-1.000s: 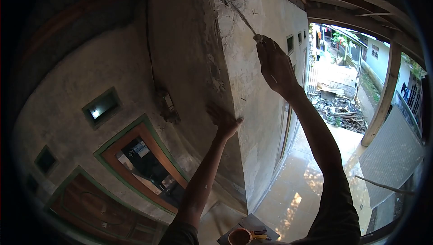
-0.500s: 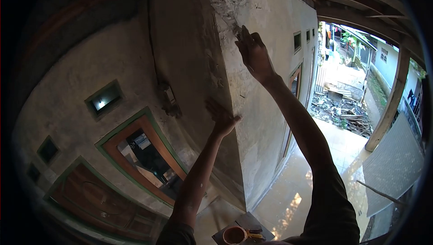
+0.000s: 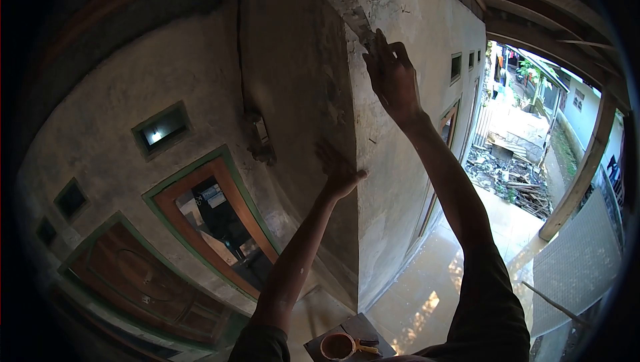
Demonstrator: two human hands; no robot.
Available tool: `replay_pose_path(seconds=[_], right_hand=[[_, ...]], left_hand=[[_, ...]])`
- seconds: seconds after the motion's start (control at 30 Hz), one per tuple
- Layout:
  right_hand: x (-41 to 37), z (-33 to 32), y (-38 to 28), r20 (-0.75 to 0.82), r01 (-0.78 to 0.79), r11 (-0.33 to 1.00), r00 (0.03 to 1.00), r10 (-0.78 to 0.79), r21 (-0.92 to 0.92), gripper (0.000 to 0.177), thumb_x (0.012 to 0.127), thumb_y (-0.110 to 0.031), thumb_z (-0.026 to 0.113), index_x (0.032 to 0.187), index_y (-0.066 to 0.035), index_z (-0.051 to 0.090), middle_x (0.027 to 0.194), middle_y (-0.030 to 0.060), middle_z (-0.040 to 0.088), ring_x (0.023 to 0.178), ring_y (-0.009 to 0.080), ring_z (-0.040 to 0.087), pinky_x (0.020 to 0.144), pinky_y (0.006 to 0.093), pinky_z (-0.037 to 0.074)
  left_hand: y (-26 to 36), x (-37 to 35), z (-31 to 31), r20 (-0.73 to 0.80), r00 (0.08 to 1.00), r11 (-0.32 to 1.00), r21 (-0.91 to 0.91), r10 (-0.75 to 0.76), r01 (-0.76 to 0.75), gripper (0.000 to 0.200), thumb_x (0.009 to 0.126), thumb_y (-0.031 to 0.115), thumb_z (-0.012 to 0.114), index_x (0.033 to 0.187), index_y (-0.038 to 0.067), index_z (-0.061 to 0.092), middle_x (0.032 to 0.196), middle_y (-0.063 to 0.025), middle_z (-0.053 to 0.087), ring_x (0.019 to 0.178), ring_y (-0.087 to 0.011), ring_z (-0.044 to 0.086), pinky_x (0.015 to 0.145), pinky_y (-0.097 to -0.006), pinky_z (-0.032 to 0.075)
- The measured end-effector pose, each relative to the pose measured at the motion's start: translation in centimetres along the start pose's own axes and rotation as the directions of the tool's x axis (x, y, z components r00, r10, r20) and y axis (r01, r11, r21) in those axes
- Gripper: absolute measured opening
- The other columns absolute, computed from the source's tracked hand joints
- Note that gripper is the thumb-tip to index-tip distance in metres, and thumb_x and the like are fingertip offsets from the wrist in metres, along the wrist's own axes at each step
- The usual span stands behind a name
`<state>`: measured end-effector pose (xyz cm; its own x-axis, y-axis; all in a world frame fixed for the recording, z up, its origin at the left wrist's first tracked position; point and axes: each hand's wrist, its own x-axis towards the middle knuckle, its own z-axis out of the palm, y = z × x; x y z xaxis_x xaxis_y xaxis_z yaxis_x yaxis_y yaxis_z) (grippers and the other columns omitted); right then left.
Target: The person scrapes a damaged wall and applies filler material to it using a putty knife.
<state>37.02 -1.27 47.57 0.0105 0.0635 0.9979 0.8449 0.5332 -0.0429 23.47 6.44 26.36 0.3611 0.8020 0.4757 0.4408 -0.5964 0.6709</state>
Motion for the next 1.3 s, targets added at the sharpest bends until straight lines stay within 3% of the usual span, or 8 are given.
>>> replay_pose_path(seconds=[0.17, 0.27, 0.4, 0.73, 1.0, 1.13, 1.23, 1.3], right_hand=[[-2.7, -2.1, 1.5, 0.034, 0.006, 1.0, 0.999, -0.006, 0.01, 0.041, 0.091, -0.013, 0.056, 0.129, 0.001, 0.048, 0.084, 0.0207, 0.059, 0.068, 0.0379, 0.063, 0.058, 0.0426, 0.052], [-1.0, -2.0, 2.7, -0.078, 0.032, 0.999, 0.997, -0.028, 0.038, 0.038, 0.092, -0.013, 0.055, 0.126, 0.002, 0.05, 0.083, 0.0224, 0.061, 0.069, 0.0388, 0.062, 0.058, 0.0439, 0.051], [2.1, -0.9, 3.9, -0.03, -0.035, 0.999, 0.999, 0.035, 0.001, 0.036, 0.092, -0.016, 0.055, 0.123, 0.003, 0.05, 0.087, 0.0242, 0.061, 0.072, 0.041, 0.062, 0.061, 0.0459, 0.05], [-4.6, -0.8, 3.2, 0.019, -0.138, 0.989, 0.99, 0.137, 0.051, 0.041, 0.091, -0.011, 0.056, 0.129, 0.003, 0.047, 0.085, 0.0227, 0.06, 0.071, 0.0386, 0.061, 0.062, 0.0443, 0.049], [1.0, -1.5, 0.3, -0.005, -0.064, 0.998, 0.998, 0.064, 0.003, 0.042, 0.09, -0.013, 0.054, 0.128, 0.003, 0.047, 0.089, 0.0223, 0.059, 0.068, 0.0385, 0.062, 0.059, 0.0462, 0.051], [-0.4, -1.6, -1.0, 0.084, -0.13, 0.991, 0.988, 0.132, -0.026, 0.044, 0.09, -0.012, 0.053, 0.131, 0.001, 0.044, 0.09, 0.0226, 0.058, 0.069, 0.0387, 0.062, 0.06, 0.0458, 0.051], [-4.2, -1.4, -0.9, 0.108, -0.138, 0.99, 0.985, 0.136, 0.013, 0.047, 0.09, -0.01, 0.054, 0.134, 0.0, 0.042, 0.09, 0.0222, 0.058, 0.07, 0.0378, 0.062, 0.06, 0.0445, 0.052], [-6.9, -1.4, -0.1, 0.101, -0.133, 0.991, 0.986, 0.133, -0.007, 0.048, 0.089, -0.009, 0.055, 0.135, 0.0, 0.042, 0.09, 0.0216, 0.058, 0.07, 0.0369, 0.062, 0.061, 0.0437, 0.052]], left_hand=[[0.5, -0.4, -0.1, -0.027, 1.0, 1.0, -0.003, -0.012, 0.012, 0.135, 0.07, 0.039, 0.078, 0.137, -0.001, -0.032, 0.141, -0.0305, -0.037, 0.131, -0.0481, -0.033, 0.102, -0.0722, 0.002], [0.5, -0.4, 0.0, -0.033, 0.999, 1.0, -0.004, -0.018, 0.018, 0.134, 0.071, 0.038, 0.078, 0.137, -0.001, -0.032, 0.142, -0.0302, -0.036, 0.131, -0.0477, -0.033, 0.102, -0.0721, 0.003], [-0.2, -0.2, 0.2, -0.046, 0.999, 0.999, 0.051, 0.018, -0.016, 0.135, 0.07, 0.038, 0.079, 0.137, -0.001, -0.031, 0.143, -0.0296, -0.036, 0.132, -0.0471, -0.032, 0.103, -0.0719, 0.005], [-0.9, -0.1, 0.7, -0.074, 0.997, 0.999, 0.043, 0.033, -0.03, 0.136, 0.069, 0.039, 0.079, 0.137, -0.001, -0.032, 0.143, -0.0297, -0.036, 0.132, -0.0477, -0.031, 0.102, -0.0719, 0.005], [-7.9, 3.3, 3.1, 0.135, 0.99, 0.998, -0.05, 0.047, -0.041, 0.136, 0.07, 0.039, 0.079, 0.137, 0.0, -0.033, 0.14, -0.0304, -0.038, 0.132, -0.0478, -0.032, 0.102, -0.0723, 0.004], [-2.4, 0.9, 1.1, 0.05, 0.999, 1.0, 0.003, 0.02, -0.02, 0.136, 0.07, 0.039, 0.079, 0.136, 0.0, -0.033, 0.14, -0.0302, -0.039, 0.131, -0.0484, -0.032, 0.101, -0.0733, 0.005], [-1.7, 0.5, 0.8, 0.009, 1.0, 0.999, -0.033, 0.007, -0.007, 0.135, 0.07, 0.039, 0.078, 0.137, 0.0, -0.033, 0.14, -0.0315, -0.038, 0.13, -0.0501, -0.033, 0.101, -0.0742, 0.006], [-2.6, 0.9, 1.5, -0.003, 1.0, 0.997, 0.068, 0.029, -0.028, 0.135, 0.07, 0.041, 0.078, 0.137, 0.0, -0.032, 0.139, -0.0333, -0.038, 0.13, -0.0516, -0.032, 0.1, -0.0752, 0.007]])
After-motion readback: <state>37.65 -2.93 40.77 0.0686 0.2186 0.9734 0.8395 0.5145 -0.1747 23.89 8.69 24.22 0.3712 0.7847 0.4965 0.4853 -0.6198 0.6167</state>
